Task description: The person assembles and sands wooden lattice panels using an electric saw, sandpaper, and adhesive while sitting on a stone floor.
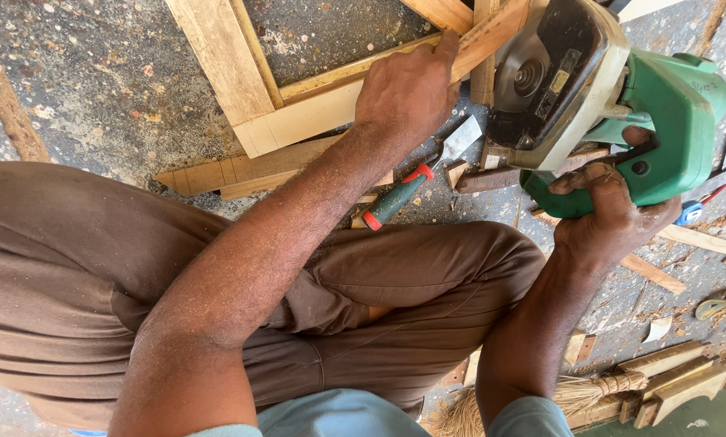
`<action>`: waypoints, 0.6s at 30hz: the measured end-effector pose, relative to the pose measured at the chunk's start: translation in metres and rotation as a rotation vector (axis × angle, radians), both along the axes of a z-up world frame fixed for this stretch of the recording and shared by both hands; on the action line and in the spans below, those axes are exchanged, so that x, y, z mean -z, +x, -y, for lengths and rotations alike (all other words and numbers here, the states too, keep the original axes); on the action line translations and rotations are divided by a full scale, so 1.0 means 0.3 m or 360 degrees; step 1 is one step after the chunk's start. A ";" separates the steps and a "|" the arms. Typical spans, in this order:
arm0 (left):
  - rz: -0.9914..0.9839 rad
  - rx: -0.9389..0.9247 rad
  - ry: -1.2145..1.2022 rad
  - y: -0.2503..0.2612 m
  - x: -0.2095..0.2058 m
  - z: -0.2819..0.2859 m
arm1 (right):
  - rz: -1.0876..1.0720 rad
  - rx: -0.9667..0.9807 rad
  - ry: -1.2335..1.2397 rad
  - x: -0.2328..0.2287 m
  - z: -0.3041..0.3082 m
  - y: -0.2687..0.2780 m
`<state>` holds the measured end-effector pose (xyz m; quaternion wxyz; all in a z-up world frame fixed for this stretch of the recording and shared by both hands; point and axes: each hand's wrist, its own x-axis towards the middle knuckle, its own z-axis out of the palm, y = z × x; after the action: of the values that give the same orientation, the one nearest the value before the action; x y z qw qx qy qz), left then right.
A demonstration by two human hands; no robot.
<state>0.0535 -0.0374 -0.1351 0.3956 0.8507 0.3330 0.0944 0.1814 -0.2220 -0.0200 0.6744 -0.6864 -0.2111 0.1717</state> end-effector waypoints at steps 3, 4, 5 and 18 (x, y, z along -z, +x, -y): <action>0.0005 0.0006 -0.0006 0.000 0.004 0.004 | -0.0014 0.0029 0.0022 -0.002 -0.004 -0.004; 0.0036 -0.0011 0.0029 0.000 0.006 0.004 | -0.0005 0.0020 0.0017 -0.001 -0.006 -0.004; 0.0066 -0.0028 0.0064 0.000 0.007 0.003 | 0.0004 0.0012 0.0011 0.000 -0.011 -0.004; -0.0028 0.0035 -0.0043 -0.013 -0.031 -0.012 | 0.0548 -0.0148 -0.0269 0.026 0.016 0.023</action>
<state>0.0496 -0.0338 -0.1259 0.4052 0.8497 0.3282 0.0782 0.1882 -0.2268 -0.0279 0.5597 -0.7492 -0.3398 0.0997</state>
